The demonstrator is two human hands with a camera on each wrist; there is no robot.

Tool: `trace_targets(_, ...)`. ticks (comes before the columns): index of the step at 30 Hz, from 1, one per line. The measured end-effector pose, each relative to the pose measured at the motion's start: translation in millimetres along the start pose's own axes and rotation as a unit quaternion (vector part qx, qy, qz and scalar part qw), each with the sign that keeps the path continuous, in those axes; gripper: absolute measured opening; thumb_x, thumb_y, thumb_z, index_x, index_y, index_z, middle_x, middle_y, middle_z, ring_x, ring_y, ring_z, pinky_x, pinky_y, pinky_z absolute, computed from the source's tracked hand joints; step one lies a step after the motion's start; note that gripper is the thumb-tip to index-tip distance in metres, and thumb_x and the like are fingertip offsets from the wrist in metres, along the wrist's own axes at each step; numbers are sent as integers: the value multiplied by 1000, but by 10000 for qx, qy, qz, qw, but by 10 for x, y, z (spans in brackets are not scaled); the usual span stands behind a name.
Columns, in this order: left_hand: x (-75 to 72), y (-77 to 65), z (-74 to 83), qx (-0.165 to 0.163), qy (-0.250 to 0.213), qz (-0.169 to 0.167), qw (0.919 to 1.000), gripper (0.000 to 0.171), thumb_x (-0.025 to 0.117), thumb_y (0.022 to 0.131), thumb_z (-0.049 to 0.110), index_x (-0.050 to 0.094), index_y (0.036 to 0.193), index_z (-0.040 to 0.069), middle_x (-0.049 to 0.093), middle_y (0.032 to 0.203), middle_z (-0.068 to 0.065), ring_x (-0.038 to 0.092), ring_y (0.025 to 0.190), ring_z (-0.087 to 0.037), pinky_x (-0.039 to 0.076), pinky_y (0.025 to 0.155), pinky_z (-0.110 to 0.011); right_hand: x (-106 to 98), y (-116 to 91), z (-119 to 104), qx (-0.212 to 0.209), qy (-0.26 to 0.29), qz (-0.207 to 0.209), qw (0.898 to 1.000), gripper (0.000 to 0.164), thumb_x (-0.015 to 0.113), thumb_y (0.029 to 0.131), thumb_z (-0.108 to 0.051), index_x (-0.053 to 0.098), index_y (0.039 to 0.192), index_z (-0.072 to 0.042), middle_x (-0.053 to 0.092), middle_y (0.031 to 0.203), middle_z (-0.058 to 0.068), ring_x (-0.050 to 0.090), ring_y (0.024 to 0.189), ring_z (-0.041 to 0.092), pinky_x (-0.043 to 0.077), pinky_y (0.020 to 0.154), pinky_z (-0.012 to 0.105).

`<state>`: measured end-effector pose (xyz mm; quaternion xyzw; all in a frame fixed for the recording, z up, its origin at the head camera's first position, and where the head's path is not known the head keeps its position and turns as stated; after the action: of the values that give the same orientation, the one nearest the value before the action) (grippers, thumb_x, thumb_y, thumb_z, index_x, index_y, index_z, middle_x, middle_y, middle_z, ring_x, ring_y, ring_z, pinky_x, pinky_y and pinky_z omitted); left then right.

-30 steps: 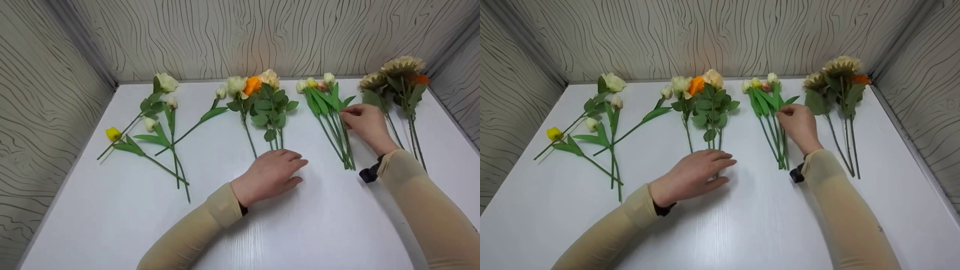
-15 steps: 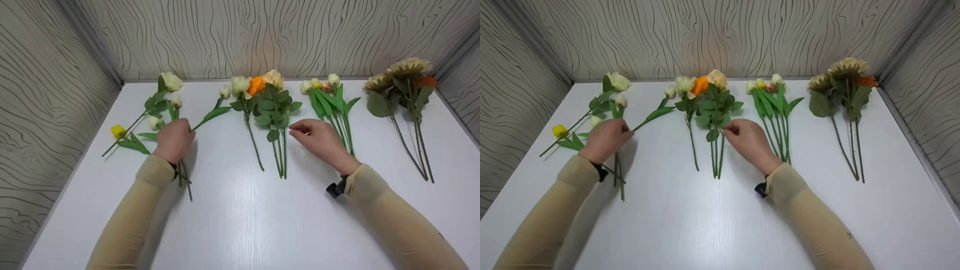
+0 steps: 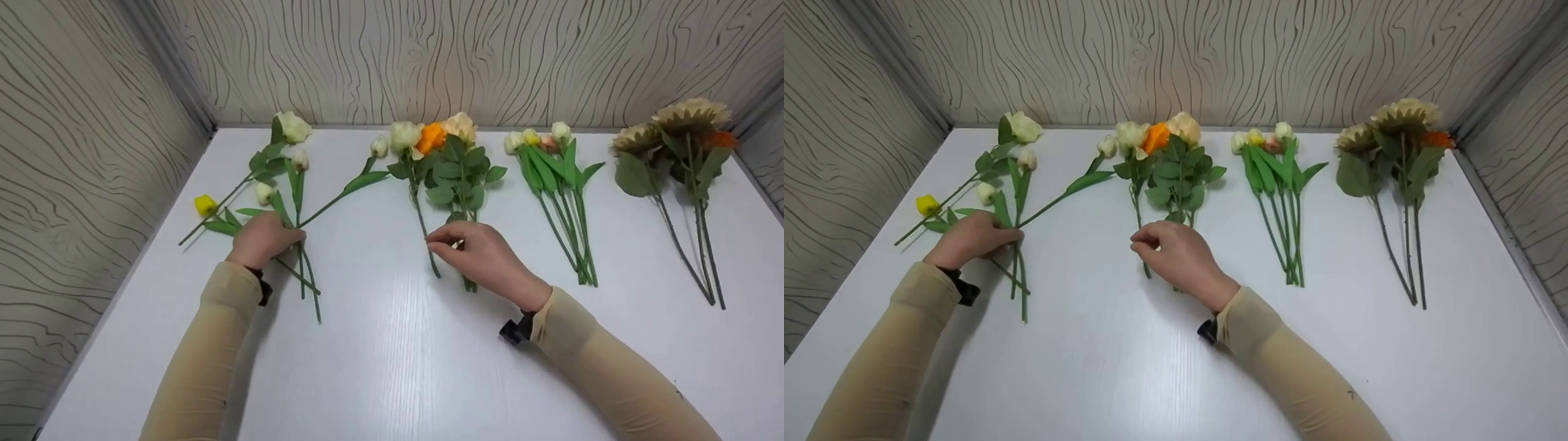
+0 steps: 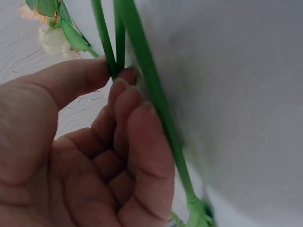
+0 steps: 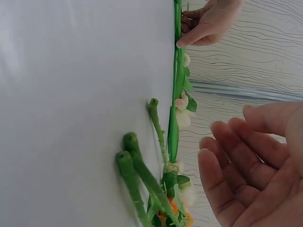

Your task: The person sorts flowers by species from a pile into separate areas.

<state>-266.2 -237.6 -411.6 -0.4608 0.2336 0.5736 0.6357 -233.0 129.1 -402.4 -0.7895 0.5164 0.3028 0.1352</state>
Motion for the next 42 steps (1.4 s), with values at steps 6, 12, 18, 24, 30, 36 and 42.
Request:
trace_targets(6, -27, 29, -27, 56, -662, -192, 9976, 34, 65, 95, 25, 53, 66, 10, 48, 58, 1, 46, 56, -16, 39, 53, -31, -55, 17, 67, 150, 32, 109, 9998, 21, 69, 101, -26, 78, 116, -15, 72, 110, -7, 65, 90, 14, 54, 72, 37)
trace_targets(12, -151, -46, 46, 209, -1423, -293, 9892, 29, 58, 101, 23, 63, 81, 3, 60, 69, -4, 57, 63, -17, 52, 66, -35, -95, 18, 97, 263, 58, 165, 9995, 21, 68, 101, -26, 77, 116, -14, 73, 110, -6, 64, 90, 15, 52, 70, 37)
trace_targets(18, -160, -141, 431, 577, -2201, -470, 9726, 31, 59, 105, 27, 63, 106, -3, 66, 94, -15, 67, 80, -23, 60, 84, -43, -149, -6, 86, 441, 215, 151, 9987, 23, 68, 101, -29, 77, 117, -14, 73, 108, -6, 63, 88, 18, 52, 69, 36)
trace_targets(24, 133, -136, 1067, 1327, -3447, -726, 9265, 28, 61, 105, 25, 64, 111, -2, 66, 97, -18, 70, 82, -25, 61, 80, -38, -163, -38, 73, 626, 1034, -174, 9925, 33, 69, 100, -35, 75, 120, -10, 73, 107, 0, 66, 97, 30, 56, 77, 43)
trace_targets(30, 456, -170, 1647, 2080, -4294, -878, 8744, 28, 62, 105, 23, 63, 114, -3, 65, 97, -18, 70, 84, -28, 61, 81, -38, -206, -102, 44, 700, 1188, -271, 9901, 31, 70, 99, -38, 77, 118, -14, 74, 104, 5, 67, 95, 32, 53, 75, 35)
trace_targets(36, 614, -209, 1918, 2543, -4503, -744, 8527, 24, 62, 105, 24, 63, 113, 1, 65, 105, -20, 71, 88, -28, 61, 80, -37, -282, -148, 52, 890, 1213, -132, 9885, 26, 72, 98, -34, 77, 113, -14, 75, 100, 7, 65, 86, 35, 57, 73, 43)
trace_targets(42, 658, -179, 1906, 2368, -4576, -718, 8540, 23, 68, 101, 20, 67, 113, 1, 67, 105, -18, 71, 88, -26, 61, 80, -37, -249, -132, 90, 961, 1157, -179, 9885, 26, 73, 97, -30, 77, 110, -9, 75, 94, 7, 65, 78, 33, 58, 71, 46)
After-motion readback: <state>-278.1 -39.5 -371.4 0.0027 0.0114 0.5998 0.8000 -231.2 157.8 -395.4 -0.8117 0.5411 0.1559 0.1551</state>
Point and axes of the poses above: each hand's wrist, its own y-axis towards the middle knuckle, its own x-axis out of the palm, z = x × y, the point moved 3 cm from there along y, towards the middle knuckle
